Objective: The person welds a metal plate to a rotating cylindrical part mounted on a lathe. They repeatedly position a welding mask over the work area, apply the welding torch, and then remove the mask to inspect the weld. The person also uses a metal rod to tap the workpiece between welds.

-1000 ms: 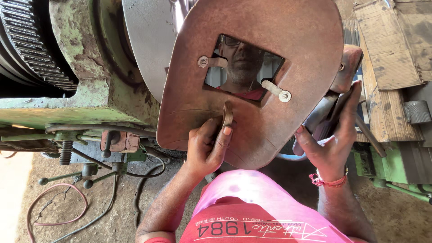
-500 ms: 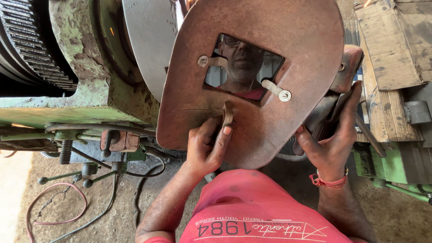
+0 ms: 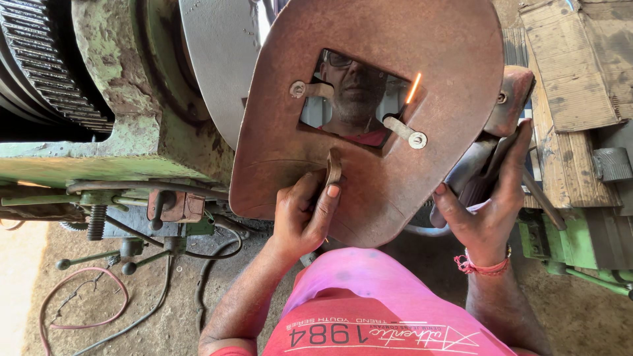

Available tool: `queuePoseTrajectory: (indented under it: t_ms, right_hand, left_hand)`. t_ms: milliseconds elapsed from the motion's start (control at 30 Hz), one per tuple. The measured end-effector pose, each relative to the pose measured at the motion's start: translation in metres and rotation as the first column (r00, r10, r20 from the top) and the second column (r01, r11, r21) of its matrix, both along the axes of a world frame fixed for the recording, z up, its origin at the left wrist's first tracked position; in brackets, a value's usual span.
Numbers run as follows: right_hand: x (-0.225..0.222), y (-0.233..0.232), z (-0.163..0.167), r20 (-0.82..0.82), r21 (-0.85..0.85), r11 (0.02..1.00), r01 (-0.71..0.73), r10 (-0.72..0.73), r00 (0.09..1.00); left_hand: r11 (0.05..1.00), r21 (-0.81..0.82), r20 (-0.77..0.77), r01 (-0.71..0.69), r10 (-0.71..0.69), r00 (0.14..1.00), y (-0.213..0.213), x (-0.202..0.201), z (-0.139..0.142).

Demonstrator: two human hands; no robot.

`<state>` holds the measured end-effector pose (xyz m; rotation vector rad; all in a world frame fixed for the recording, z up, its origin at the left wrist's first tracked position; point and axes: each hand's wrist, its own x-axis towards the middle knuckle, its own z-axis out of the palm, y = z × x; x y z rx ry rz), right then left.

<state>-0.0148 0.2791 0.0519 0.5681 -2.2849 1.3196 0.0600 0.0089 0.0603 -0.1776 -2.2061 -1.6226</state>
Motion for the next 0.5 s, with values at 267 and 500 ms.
queuePoseTrajectory:
  t_ms: [267,500]
  right_hand:
    - [0.0008,-0.0001,-0.0006,-0.022,0.011,1.000,0.008,-0.008,1.000]
    - [-0.0006,-0.0011,0.0016,0.016,-0.018,1.000,-0.008,0.008,1.000]
  left_hand:
    - [1.000,0.005,0.033,-0.003,0.003,0.999,0.0002,-0.0002,0.0008]
    - [0.999,-0.037,-0.011,-0.002,0.002,1.000,-0.0005,-0.0007,0.0031]
